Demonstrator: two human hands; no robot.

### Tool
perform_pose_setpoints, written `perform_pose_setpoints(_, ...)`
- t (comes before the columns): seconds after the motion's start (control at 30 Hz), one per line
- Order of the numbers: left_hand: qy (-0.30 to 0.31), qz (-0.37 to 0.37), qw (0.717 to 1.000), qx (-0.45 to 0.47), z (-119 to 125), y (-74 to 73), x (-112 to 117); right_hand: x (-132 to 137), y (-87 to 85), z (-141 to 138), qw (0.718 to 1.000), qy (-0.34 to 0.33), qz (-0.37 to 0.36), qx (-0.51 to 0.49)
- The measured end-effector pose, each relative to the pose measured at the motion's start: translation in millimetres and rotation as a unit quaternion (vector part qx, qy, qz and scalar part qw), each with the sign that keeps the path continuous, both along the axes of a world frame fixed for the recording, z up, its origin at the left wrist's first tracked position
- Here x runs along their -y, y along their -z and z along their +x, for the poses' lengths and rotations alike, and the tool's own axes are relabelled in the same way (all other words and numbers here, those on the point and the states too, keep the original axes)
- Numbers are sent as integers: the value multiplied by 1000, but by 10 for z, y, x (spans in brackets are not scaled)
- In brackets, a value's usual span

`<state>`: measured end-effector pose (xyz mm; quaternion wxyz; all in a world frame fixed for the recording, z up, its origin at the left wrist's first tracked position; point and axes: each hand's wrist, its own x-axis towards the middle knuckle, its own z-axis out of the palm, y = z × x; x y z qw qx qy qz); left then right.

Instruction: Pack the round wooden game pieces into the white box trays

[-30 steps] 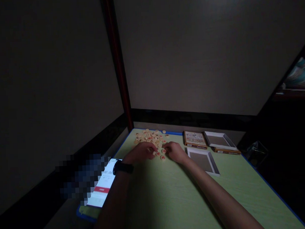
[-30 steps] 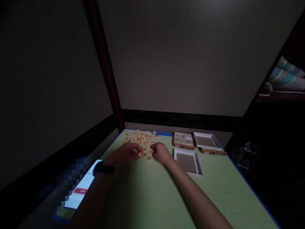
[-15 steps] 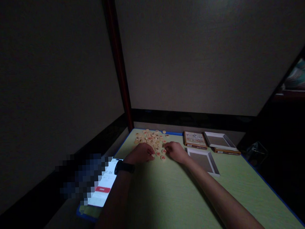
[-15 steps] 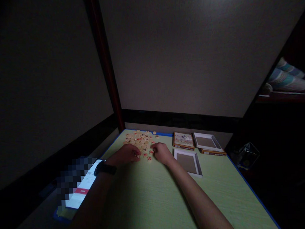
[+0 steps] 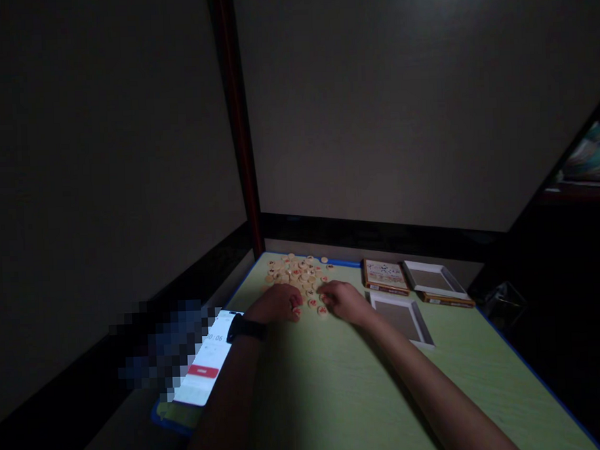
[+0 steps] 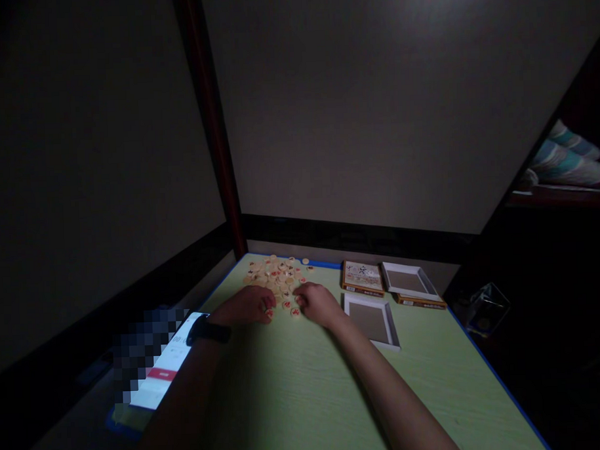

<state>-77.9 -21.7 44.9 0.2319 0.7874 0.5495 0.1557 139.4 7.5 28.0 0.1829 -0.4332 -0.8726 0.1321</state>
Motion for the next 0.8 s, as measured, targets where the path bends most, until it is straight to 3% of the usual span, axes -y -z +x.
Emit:
perform_pose_setpoints(0.17,5,1,1000,14,-19,-26,-18,0,24,1,1000,-6,5,9)
perform_pose_setpoints(0.4,-36,163,984,-55,72,-9,-38,-93,-70,164,1000,25,1,2)
perform_pose_setpoints(0.6,-49,124,980,-149,277,60,36,-188,-152,332,997,79,15,-7)
perform_pose_setpoints(0.8,-85,119,974,-174,359,23,78,-54,-111,49,999,37,32,-2)
